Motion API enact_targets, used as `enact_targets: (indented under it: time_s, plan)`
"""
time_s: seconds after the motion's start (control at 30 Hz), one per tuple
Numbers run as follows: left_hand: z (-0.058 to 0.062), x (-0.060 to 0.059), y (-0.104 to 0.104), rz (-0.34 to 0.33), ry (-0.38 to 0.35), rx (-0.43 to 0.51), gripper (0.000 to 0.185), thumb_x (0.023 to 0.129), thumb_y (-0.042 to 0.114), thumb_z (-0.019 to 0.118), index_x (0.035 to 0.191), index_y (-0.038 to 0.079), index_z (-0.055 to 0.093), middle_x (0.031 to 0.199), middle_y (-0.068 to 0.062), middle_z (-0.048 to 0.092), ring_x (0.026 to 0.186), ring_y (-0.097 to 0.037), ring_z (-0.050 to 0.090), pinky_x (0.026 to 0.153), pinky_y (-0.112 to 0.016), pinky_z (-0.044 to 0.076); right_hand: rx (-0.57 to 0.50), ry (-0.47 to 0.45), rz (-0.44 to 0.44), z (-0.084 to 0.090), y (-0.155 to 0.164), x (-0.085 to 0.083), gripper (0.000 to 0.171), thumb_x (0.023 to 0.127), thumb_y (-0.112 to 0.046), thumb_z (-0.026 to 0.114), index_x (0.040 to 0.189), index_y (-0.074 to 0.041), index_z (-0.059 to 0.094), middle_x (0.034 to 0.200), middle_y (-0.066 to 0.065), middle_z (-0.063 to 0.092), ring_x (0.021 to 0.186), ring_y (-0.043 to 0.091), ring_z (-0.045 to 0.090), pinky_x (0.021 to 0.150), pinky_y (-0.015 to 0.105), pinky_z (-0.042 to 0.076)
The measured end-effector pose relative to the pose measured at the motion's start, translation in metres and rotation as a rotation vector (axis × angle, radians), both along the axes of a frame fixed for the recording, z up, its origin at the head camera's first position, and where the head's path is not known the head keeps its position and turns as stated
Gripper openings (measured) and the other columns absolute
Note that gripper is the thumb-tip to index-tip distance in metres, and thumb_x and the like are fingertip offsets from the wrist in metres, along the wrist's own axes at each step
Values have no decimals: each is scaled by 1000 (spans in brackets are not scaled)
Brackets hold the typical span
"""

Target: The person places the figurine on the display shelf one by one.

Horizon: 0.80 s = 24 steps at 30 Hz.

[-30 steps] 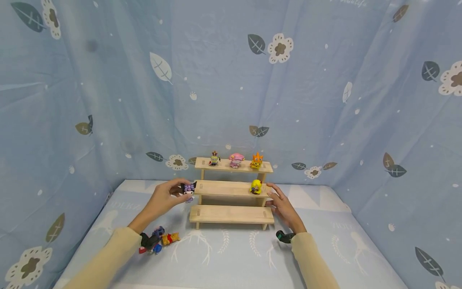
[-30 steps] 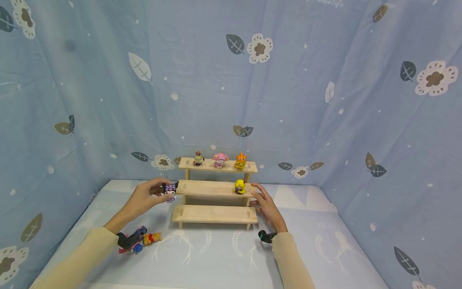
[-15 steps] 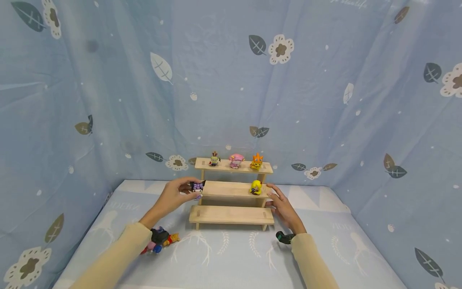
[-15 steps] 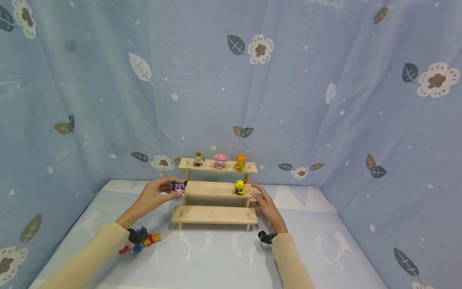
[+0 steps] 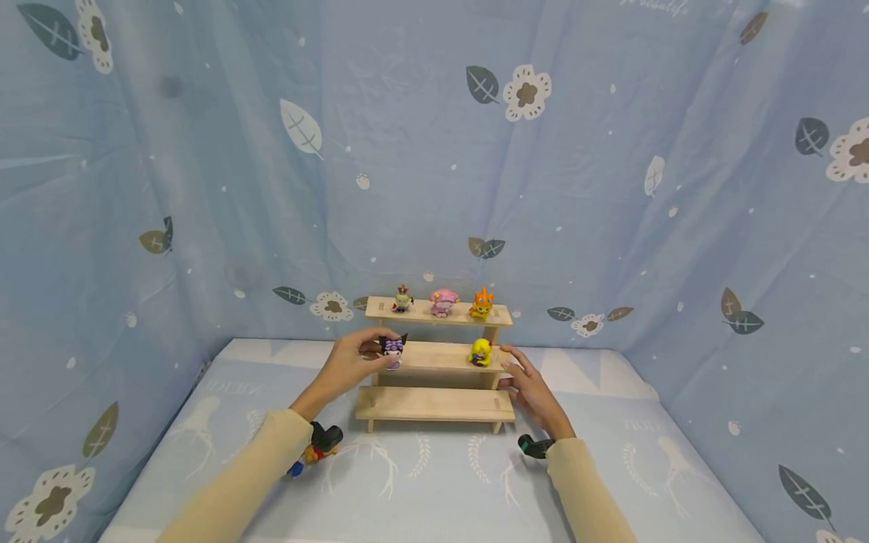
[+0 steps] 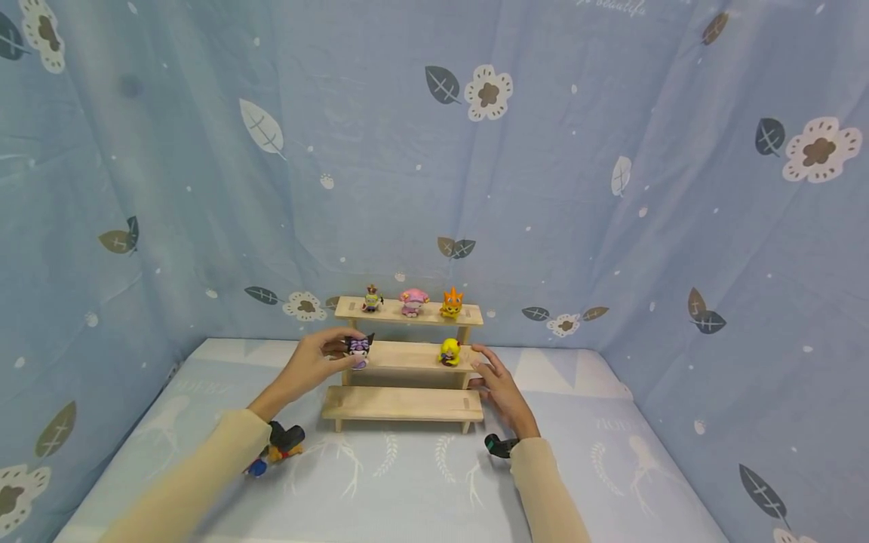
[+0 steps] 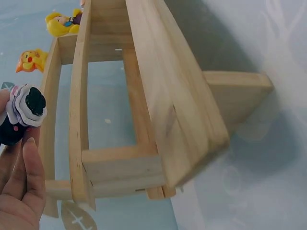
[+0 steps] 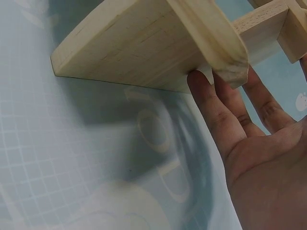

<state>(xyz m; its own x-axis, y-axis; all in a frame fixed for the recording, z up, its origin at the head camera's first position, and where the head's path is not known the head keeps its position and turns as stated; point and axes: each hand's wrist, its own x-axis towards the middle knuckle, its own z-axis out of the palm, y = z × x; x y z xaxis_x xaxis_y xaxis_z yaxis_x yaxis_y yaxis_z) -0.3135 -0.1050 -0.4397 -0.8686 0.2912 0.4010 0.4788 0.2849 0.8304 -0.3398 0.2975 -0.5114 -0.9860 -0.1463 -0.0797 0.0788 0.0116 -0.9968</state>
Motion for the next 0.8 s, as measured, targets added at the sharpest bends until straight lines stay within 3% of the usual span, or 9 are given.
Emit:
enact_targets:
  time_s: [0.37,0.8]
  plan:
    - [-4,-6,24,-46,24,22,35,89,22,84,121,27,73,114,0,72,96,-19,70,81,-38,59,5,3,0,1,-1,2,53,106,-42,58,155,-36,39,152,14,45,108,31,61,94,46,53]
    - [-6,-14,59,-53,54,27,31,89,17,84,117,23,73,109,2,72,96,-16,70,84,-37,59,4,21,14,1,0,0,52,106,-42,57,154,-35,40,149,17,47,106,28,63,93,46,53]
